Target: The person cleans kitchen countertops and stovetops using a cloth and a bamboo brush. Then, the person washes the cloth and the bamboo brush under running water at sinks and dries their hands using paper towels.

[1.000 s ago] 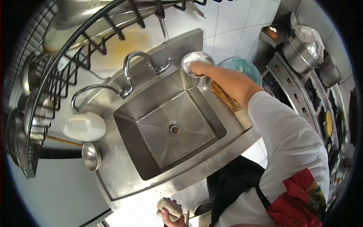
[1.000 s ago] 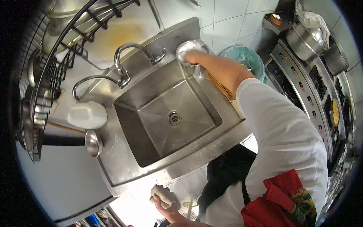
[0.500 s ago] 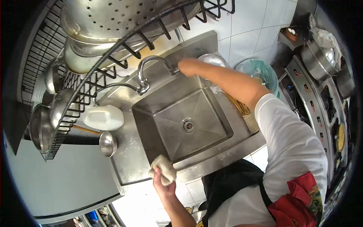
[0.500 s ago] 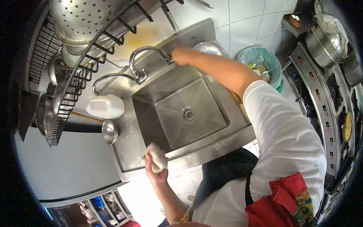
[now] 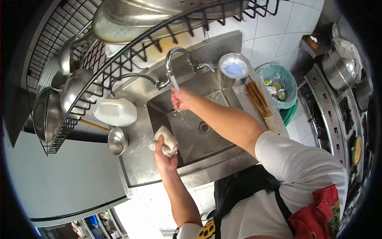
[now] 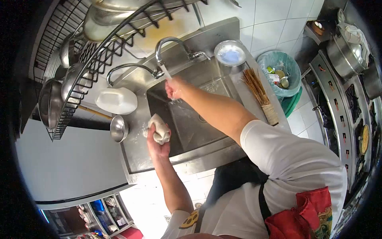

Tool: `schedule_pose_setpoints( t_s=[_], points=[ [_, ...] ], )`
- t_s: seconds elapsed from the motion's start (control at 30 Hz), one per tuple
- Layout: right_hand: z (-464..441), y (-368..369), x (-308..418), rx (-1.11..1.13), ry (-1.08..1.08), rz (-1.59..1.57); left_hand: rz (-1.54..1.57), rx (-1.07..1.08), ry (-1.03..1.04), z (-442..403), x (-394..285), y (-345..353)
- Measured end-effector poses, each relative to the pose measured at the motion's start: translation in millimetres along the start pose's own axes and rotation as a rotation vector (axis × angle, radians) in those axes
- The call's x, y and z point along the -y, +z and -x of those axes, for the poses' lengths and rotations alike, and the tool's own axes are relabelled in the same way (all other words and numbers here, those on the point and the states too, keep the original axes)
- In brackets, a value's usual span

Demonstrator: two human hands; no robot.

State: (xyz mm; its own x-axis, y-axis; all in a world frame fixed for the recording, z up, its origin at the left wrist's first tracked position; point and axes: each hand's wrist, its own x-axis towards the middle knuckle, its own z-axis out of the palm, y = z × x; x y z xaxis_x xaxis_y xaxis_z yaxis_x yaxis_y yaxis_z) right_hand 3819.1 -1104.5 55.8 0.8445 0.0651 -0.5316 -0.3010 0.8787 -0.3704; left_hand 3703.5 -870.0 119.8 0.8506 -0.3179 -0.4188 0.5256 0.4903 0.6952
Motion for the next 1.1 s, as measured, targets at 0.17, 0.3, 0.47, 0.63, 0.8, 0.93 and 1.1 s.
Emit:
schedule_pose_setpoints(
  t_s=[0.17,0.3,0.47,0.63,0.8,0.93,1.1],
  points=[
    [12,15,13,-0.118,-0.235,0.055,-0.105,0.04,0.075,-40,-3,9],
    [8,28,24,-0.126,-0.305,0.037,-0.147,0.056,0.097,-56,-11,41],
    [4,20,19,-0.02,-0.541,0.206,-0.229,0.119,0.198,-80,-11,54],
    [78,32,4,-0.083,-0.578,1.264,-0.404,0.184,0.416,-136,9,63],
    [115,21,1,-0.353,-0.631,1.628,-0.094,0.371,-0.115,-146,10,73],
    [109,-4,6,-0.516,-0.675,1.529,-0.27,0.448,-0.213,-153,22,64],
    [126,-21,12,-0.383,-0.773,1.53,-0.503,0.523,-0.25,-171,37,76]
  ],
)
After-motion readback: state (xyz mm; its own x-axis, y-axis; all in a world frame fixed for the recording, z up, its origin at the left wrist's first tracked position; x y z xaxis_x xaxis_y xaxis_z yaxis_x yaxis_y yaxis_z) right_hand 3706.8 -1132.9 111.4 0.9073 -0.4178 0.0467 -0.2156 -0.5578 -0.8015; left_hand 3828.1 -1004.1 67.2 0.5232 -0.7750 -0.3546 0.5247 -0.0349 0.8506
